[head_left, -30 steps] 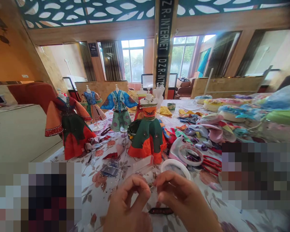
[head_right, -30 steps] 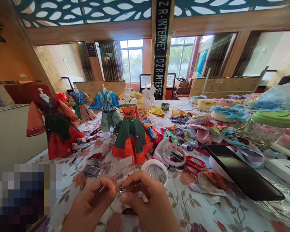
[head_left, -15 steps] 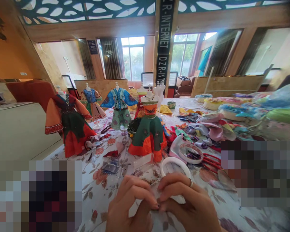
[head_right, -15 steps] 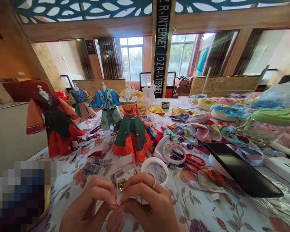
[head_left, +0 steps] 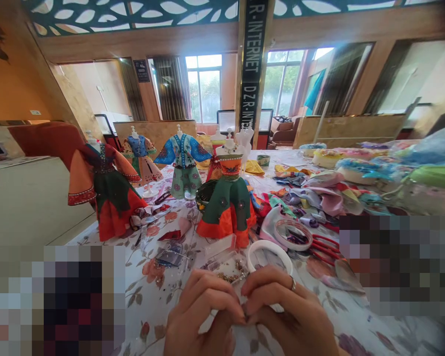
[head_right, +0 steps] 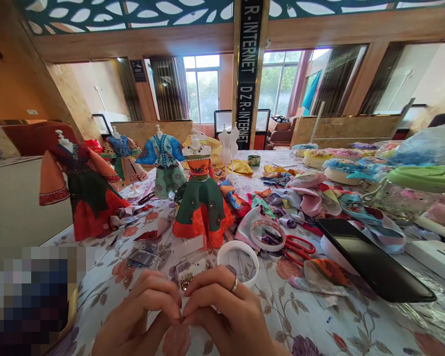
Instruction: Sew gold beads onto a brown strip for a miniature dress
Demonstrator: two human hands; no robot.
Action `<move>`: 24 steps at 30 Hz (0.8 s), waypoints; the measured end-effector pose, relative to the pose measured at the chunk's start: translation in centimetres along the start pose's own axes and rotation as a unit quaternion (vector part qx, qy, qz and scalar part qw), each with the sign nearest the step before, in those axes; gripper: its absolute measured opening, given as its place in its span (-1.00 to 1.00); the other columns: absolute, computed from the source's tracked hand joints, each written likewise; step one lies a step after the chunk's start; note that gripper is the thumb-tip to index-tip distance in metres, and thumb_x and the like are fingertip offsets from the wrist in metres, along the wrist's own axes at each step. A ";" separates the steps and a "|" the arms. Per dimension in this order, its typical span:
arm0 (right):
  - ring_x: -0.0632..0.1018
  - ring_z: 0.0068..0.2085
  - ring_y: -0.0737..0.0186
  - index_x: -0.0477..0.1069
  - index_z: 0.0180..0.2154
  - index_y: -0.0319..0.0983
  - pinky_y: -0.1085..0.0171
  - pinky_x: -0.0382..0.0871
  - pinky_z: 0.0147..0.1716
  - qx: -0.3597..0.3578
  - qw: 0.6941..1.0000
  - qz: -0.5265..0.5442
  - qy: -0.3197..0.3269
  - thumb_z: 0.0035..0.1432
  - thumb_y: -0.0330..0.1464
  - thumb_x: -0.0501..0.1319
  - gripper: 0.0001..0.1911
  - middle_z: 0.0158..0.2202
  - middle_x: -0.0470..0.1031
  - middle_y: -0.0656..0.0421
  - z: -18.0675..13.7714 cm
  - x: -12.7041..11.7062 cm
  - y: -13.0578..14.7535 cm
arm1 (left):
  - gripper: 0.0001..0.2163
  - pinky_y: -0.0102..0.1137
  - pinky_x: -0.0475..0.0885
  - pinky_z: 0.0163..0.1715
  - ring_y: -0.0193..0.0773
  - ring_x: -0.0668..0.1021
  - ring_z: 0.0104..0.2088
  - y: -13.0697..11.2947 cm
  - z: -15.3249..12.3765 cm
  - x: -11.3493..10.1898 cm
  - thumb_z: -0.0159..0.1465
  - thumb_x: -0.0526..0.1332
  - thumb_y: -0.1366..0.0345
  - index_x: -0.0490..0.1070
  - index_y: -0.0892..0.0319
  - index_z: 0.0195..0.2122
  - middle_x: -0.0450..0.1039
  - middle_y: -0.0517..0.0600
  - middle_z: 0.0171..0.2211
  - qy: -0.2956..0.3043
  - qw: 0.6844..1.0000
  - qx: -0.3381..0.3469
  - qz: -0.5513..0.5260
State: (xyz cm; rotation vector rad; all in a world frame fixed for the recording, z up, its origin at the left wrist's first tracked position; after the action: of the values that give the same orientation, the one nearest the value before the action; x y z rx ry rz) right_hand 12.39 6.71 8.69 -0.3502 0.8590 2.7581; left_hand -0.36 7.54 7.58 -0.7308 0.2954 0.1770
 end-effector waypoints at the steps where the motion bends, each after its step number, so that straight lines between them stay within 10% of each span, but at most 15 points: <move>1: 0.58 -0.44 0.33 0.46 -0.47 -0.16 0.43 0.52 -0.43 0.003 1.000 0.000 0.000 0.21 -0.39 0.19 -0.80 -0.45 0.53 0.19 0.0 0.0 0.0 | -0.82 -0.51 0.38 -0.40 -0.35 0.47 -0.41 0.1 0.0 0.0 0.18 0.26 0.50 0.43 0.05 -0.46 0.48 -0.15 -0.48 -0.004 1.000 -0.004 -0.008; 13: 0.58 -0.44 0.36 0.45 -0.54 -0.18 0.46 0.50 -0.41 0.026 0.999 0.029 -0.027 0.11 -0.54 0.22 -0.77 -0.45 0.53 0.22 0.3 -0.5 -0.4 | -0.90 -0.49 0.44 -0.41 -0.35 0.52 -0.49 2.4 0.5 0.2 0.13 0.36 0.31 0.58 -0.01 -0.52 0.53 -0.12 -0.57 -0.009 0.985 -0.075 -0.153; 24: 0.55 -0.40 0.35 0.42 -0.54 -0.16 0.45 0.47 -0.42 0.052 0.994 -0.027 -0.095 0.09 -0.51 0.25 -0.79 -0.44 0.49 0.25 -0.1 -2.3 -1.6 | -0.67 -0.36 0.54 -0.43 -0.09 0.62 -0.27 7.5 -2.3 1.7 -0.02 0.42 0.05 0.58 -0.04 -0.21 0.63 0.01 -0.32 -0.022 0.910 -0.321 -0.261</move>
State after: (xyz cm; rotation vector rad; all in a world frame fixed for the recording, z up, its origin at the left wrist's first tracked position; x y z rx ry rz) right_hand 14.99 7.55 8.43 -0.0888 0.9237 2.6319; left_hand -1.20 11.63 0.69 -1.4316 -0.0211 -0.2345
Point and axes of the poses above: each hand's wrist, its own z-axis towards the middle knuckle, its own x-axis out of the palm, y = z × x, the point moved 10 cm from there along z, towards the middle knuckle
